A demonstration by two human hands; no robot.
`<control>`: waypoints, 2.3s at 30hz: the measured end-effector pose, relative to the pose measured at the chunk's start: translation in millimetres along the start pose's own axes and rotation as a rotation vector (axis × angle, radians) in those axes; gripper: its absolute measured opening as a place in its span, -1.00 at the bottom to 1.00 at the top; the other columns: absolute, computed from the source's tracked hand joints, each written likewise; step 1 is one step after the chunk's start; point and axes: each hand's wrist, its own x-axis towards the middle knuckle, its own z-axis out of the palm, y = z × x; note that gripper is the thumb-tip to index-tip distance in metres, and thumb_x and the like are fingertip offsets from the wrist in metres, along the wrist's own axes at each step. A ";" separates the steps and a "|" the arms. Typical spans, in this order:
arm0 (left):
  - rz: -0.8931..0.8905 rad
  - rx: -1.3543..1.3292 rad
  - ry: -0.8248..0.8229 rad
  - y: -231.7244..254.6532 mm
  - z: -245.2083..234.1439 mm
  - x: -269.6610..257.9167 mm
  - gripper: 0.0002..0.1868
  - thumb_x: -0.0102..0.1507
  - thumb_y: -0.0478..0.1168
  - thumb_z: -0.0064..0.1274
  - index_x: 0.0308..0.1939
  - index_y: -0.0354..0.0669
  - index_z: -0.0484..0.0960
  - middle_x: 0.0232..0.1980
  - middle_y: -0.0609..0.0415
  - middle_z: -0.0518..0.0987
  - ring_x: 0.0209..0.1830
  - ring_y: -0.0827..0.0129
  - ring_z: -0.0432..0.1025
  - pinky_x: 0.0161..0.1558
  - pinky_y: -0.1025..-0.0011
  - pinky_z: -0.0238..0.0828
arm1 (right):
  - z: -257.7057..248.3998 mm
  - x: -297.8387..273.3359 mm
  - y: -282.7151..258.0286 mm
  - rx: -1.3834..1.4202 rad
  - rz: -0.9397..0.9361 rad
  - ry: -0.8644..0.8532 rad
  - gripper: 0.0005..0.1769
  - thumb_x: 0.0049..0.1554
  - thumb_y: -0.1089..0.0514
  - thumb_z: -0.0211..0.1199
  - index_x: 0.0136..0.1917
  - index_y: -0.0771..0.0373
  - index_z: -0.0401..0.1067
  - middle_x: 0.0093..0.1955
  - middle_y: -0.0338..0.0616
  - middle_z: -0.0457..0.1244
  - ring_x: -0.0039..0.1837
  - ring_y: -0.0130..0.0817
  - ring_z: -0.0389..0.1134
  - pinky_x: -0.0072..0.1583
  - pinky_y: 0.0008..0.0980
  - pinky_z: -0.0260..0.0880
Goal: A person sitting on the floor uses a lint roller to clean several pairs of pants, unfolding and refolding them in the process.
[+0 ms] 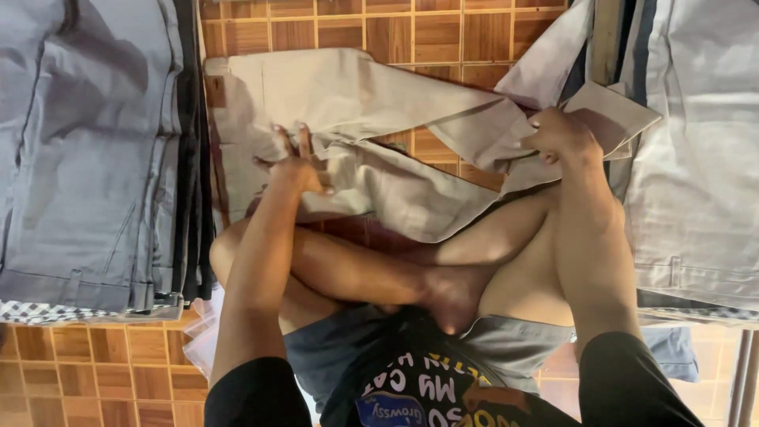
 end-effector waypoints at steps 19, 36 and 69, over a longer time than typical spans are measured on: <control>-0.104 -0.052 0.089 -13.9 4.4 -20.7 0.21 0.15 0.21 0.12 0.67 0.21 -0.37 0.62 -0.17 -0.64 0.47 -0.62 -0.61 0.21 -0.68 -0.02 | 26.9 28.8 31.7 0.125 -0.285 0.832 -0.81 0.25 0.24 0.25 0.14 0.27 0.53 0.04 0.14 0.29 0.05 0.33 0.40 0.06 0.16 0.44; -0.066 -0.449 0.241 41.5 -32.1 15.0 -0.03 0.47 0.44 -0.13 0.55 0.74 -0.63 0.56 0.15 -0.90 0.50 -0.62 -0.84 0.22 -0.84 -0.57 | 9.4 -27.1 -16.7 -0.117 -0.093 0.254 -0.32 0.15 -0.46 0.16 0.21 0.13 0.42 0.30 -0.16 0.34 0.41 0.11 0.19 0.40 0.02 -0.30; 0.494 -0.521 0.366 -11.7 -10.7 57.1 -0.23 0.46 0.24 -0.23 0.63 0.41 -0.26 0.73 0.04 -0.27 0.72 0.04 -0.39 0.57 -0.08 -0.31 | 58.4 -13.5 -60.5 -0.009 -0.531 0.427 -0.40 0.23 0.01 0.27 0.41 0.24 0.14 0.60 0.17 -0.20 0.58 0.26 -0.18 0.39 0.47 -0.09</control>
